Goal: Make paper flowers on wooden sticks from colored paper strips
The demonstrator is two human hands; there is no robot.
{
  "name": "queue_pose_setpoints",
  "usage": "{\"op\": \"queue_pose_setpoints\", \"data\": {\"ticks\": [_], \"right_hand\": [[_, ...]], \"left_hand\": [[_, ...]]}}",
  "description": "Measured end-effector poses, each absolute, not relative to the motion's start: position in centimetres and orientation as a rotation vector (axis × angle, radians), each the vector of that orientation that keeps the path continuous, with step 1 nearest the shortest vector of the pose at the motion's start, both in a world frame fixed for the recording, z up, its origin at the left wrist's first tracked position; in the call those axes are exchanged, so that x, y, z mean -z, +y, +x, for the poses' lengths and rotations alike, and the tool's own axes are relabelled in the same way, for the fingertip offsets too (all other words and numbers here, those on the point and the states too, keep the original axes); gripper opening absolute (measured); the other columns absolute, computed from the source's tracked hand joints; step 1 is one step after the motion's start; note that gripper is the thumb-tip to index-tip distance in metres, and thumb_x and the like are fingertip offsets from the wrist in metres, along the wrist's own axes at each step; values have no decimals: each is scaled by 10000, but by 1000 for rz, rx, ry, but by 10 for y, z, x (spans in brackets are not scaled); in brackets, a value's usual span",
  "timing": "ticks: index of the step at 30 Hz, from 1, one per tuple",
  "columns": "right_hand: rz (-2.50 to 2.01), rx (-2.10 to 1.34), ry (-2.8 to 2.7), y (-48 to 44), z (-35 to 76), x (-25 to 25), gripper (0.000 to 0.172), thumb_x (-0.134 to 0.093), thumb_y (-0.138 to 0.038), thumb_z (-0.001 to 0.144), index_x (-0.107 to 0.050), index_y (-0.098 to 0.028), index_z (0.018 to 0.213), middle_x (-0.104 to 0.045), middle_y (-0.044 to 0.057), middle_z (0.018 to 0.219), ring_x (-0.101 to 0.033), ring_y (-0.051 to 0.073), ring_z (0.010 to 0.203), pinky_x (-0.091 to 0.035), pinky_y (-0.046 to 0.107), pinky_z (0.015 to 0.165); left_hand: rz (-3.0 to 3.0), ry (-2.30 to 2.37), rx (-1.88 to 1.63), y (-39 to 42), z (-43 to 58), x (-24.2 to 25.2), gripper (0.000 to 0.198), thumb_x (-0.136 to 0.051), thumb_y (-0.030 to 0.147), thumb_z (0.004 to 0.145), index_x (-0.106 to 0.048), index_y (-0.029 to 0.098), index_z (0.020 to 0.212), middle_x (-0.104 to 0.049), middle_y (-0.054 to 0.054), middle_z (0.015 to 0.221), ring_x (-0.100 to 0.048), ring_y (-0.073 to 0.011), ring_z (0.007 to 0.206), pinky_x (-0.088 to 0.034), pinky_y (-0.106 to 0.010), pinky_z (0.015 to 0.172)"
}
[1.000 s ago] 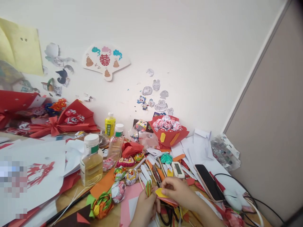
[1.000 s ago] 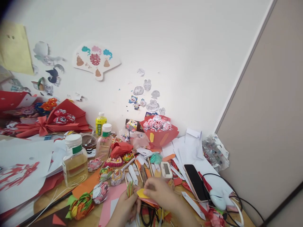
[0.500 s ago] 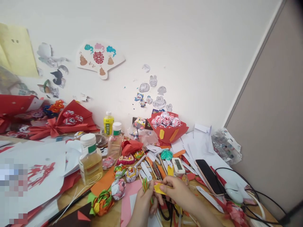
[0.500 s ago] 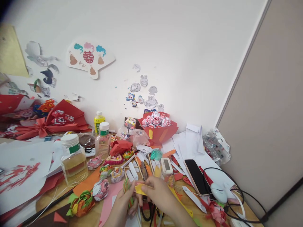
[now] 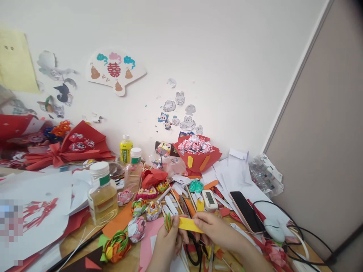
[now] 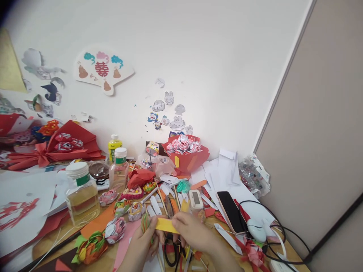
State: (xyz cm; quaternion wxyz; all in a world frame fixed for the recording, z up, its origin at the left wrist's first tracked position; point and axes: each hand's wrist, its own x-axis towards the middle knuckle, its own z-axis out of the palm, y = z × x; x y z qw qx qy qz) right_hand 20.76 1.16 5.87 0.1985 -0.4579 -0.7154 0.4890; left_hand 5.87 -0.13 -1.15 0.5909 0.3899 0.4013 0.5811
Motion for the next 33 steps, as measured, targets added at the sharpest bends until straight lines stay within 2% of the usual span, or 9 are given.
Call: {"op": "queue_pose_setpoints", "data": {"ticks": [3, 6, 11, 14, 17, 22, 28, 33], "right_hand": [[-1225, -1499, -1951, 7, 208, -65, 262, -405, -399, 846, -516, -184, 945, -530, -35, 637, -407, 72, 411, -291, 188, 414], [-1248, -1439, -1942, 5, 202, -63, 227, -473, -289, 803, -521, -188, 1000, -502, -51, 632, -390, 68, 449, -288, 172, 425], [-1225, -1321, -1899, 5, 196, -58, 137, -508, -172, 745, -557, -165, 873, -505, -48, 618, -424, 70, 524, -274, 163, 461], [-1253, -1332, -1900, 6, 199, -61, 99, -514, -194, 746, -556, -158, 828, -511, -44, 600, -414, 68, 489, -274, 165, 439], [-1228, -1377, -1949, 8, 205, -64, 125, -502, -229, 768, -568, -162, 851, -548, -33, 627, -398, 61, 434, -294, 169, 415], [-1170, -1244, -1908, 17, 213, -59, 150, -530, -243, 762, -595, -183, 884, -589, -5, 764, -481, 74, 463, -367, 185, 438], [-1345, -1020, -1881, 20, 209, -54, 4, -541, -184, 734, -542, -184, 737, -539, -46, 574, -517, 95, 429, -367, 192, 456], [-1398, -971, -1883, 20, 208, -51, 21, -533, -194, 736, -522, -191, 718, -544, -57, 581, -526, 87, 421, -354, 187, 455]], "left_hand": [[896, 953, -1363, -1, 59, 9, 599, -526, 730, 614, -528, 161, 800, -537, 47, 386, -307, -40, 234, -255, -168, 282], [891, 998, -1376, -2, 58, 3, 604, -539, 753, 568, -516, 176, 744, -486, 73, 351, -304, -42, 238, -252, -168, 283], [954, 1041, -1353, -3, 57, -3, 596, -527, 778, 541, -484, 189, 618, -391, 92, 284, -292, -47, 229, -216, -171, 284], [969, 1048, -1351, -2, 57, -3, 618, -524, 799, 506, -479, 191, 605, -405, 84, 287, -287, -49, 227, -217, -177, 284], [958, 1057, -1355, -3, 56, -2, 582, -522, 772, 557, -464, 192, 566, -382, 86, 284, -293, -51, 245, -228, -174, 297], [888, 1062, -1398, -6, 56, -6, 546, -549, 731, 577, -464, 193, 581, -470, 64, 363, -283, -42, 267, -237, -179, 314], [895, 1081, -1415, -10, 56, -14, 508, -574, 685, 604, -462, 195, 531, -399, 79, 330, -275, -49, 283, -226, -184, 328], [922, 1050, -1380, -11, 57, -15, 518, -554, 701, 612, -460, 202, 511, -318, 95, 265, -259, -55, 255, -219, -183, 312]]}}
